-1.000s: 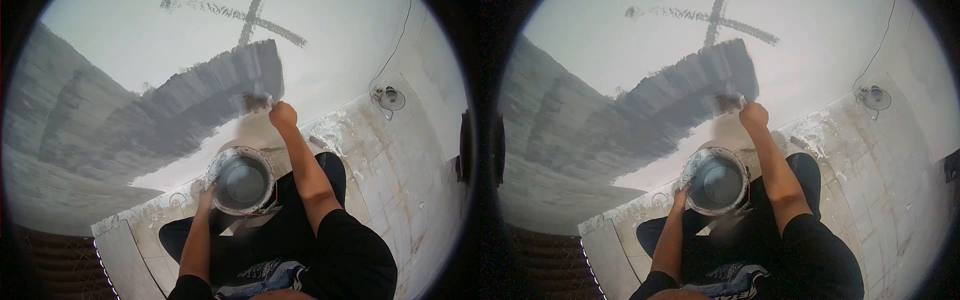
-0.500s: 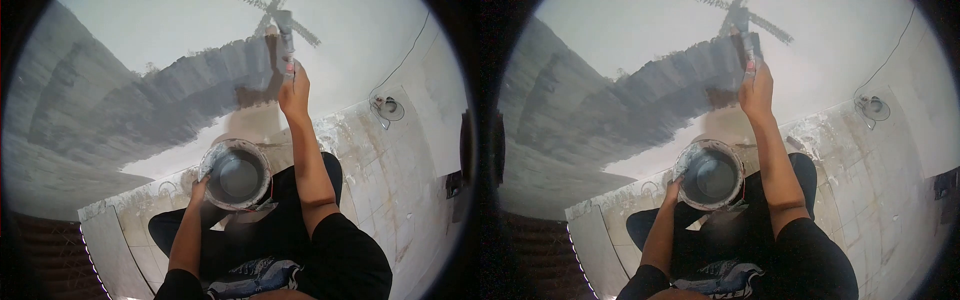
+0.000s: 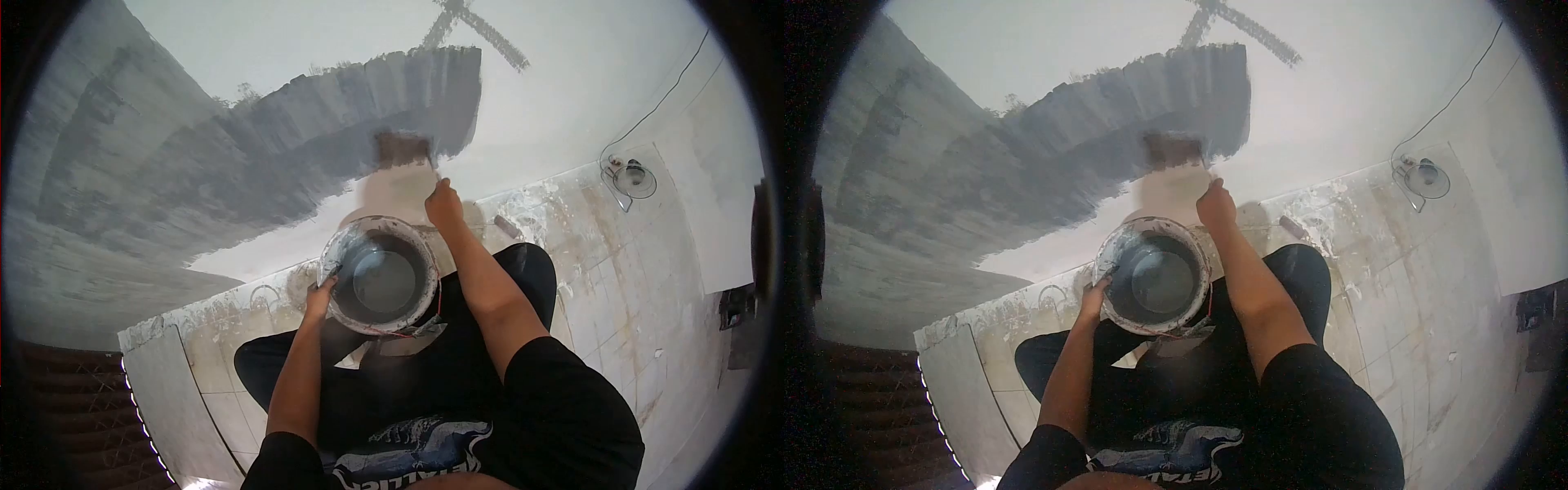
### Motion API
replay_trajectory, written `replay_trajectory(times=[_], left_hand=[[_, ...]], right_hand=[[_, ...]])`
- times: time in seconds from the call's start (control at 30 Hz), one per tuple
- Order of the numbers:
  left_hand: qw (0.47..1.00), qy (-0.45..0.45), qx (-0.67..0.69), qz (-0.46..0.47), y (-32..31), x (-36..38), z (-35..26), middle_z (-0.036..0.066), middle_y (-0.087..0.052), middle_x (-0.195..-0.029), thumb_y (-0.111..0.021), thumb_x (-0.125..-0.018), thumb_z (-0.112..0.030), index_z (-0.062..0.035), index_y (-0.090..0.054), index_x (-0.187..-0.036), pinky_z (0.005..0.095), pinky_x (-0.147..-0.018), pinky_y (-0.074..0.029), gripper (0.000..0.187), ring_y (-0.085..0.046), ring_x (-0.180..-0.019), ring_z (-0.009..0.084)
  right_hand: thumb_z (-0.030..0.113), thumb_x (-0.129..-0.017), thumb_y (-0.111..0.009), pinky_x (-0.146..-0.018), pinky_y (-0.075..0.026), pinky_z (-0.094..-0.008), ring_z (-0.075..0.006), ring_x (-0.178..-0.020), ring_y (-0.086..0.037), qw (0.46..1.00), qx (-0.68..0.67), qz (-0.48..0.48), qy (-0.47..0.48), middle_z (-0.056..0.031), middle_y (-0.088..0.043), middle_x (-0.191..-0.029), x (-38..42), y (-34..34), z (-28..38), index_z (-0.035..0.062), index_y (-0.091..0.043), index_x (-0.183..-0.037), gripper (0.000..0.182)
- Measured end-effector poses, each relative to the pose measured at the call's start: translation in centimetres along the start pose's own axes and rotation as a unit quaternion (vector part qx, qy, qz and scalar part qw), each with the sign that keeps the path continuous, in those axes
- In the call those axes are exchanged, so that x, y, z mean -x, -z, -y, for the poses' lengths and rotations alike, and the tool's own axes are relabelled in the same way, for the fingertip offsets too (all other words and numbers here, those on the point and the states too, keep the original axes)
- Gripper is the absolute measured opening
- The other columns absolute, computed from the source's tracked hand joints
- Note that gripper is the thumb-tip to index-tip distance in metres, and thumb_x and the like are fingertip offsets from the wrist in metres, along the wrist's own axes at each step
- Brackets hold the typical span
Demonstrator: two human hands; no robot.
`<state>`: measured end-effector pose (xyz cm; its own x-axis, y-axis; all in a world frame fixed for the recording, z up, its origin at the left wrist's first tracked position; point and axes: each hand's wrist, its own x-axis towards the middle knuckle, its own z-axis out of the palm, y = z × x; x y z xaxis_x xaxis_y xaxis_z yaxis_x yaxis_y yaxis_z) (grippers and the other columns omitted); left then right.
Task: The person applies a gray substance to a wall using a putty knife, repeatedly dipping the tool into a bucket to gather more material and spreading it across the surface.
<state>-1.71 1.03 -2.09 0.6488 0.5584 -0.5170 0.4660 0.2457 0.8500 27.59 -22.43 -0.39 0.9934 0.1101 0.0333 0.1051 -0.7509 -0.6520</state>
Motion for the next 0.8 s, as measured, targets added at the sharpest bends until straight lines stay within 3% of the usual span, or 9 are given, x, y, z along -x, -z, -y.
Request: replay_trajectory(times=[0.23, 0.3, 0.5, 0.53, 0.73, 0.8], left_hand=[[0.999, -0.025, -0.030, -0.010, 0.5, -0.9, 0.9, 0.011, -0.070, -0.102, -0.070, -0.084, -0.024, 0.0043, -0.069, -0.108, 0.0302, -0.086, -0.047, 0.037, -0.063, -0.095, 0.0191], [0.999, -0.048, -0.023, -0.002, 0.6, -0.9, 1.1, 0.011, -0.070, -0.102, -0.070, -0.084, -0.024, 0.0044, -0.069, -0.108, 0.0302, -0.086, -0.047, 0.037, -0.064, -0.095, 0.0192], [1.000, -0.005, -0.018, 0.000, 0.2, -0.6, 0.3, 0.012, -0.070, -0.099, -0.069, -0.083, -0.025, 0.0056, -0.068, -0.108, 0.0315, -0.083, -0.048, 0.039, -0.064, -0.091, 0.0211], [0.999, -0.035, -0.029, 0.001, 0.1, -0.9, 0.4, 0.013, -0.069, -0.098, -0.069, -0.083, -0.026, 0.0062, -0.068, -0.108, 0.0327, -0.081, -0.049, 0.041, -0.065, -0.090, 0.0218], [1.000, -0.017, -0.018, -0.010, -0.1, -0.2, 0.2, 0.011, -0.069, -0.093, -0.069, -0.083, -0.025, 0.0055, -0.067, -0.108, 0.0333, -0.077, -0.049, 0.040, -0.063, -0.084, 0.0198], [0.999, -0.025, -0.025, -0.013, 0.2, -1.0, 0.8, 0.010, -0.069, -0.093, -0.068, -0.083, -0.025, 0.0052, -0.068, -0.107, 0.0333, -0.076, -0.049, 0.038, -0.063, -0.083, 0.0194]], right_hand=[[0.018, -0.083, -0.053, -0.087, -0.052, -0.0474, -0.0416, -0.098, -0.066, 0.983, 0.120, 0.135, -0.044, -0.0268, -0.068, -0.101, 0.1, -0.9, -3.8, -0.0045, -0.068, -0.097, 0.030], [0.018, -0.083, -0.053, -0.086, -0.052, -0.0475, -0.0416, -0.096, -0.066, 0.991, 0.090, 0.094, -0.011, -0.0268, -0.068, -0.099, -0.7, 0.0, -1.8, -0.0037, -0.068, -0.094, 0.028], [0.019, -0.086, -0.053, -0.075, -0.052, -0.0507, -0.0422, -0.082, -0.067, 0.997, 0.046, -0.064, 0.018, -0.0252, -0.068, -0.085, 1.3, 5.4, 5.7, -0.0014, -0.063, -0.089, 0.022], [0.018, -0.086, -0.054, -0.075, -0.052, -0.0508, -0.0418, -0.080, -0.067, 0.994, 0.048, -0.087, 0.034, -0.0246, -0.068, -0.083, 1.3, 6.1, 6.2, -0.0010, -0.062, -0.088, 0.021], [0.018, -0.092, -0.050, -0.070, -0.048, -0.0544, -0.0460, -0.075, -0.063, 0.984, 0.028, -0.149, 0.093, -0.0251, -0.064, -0.076, 1.0, 8.8, 9.5, -0.0011, -0.056, -0.091, 0.021], [0.017, -0.093, -0.048, -0.069, -0.046, -0.0549, -0.0475, -0.074, -0.061, 0.955, -0.045, -0.215, 0.200, -0.0260, -0.062, -0.076, 0.7, 10.3, 11.1, -0.0012, -0.054, -0.092, 0.019]])
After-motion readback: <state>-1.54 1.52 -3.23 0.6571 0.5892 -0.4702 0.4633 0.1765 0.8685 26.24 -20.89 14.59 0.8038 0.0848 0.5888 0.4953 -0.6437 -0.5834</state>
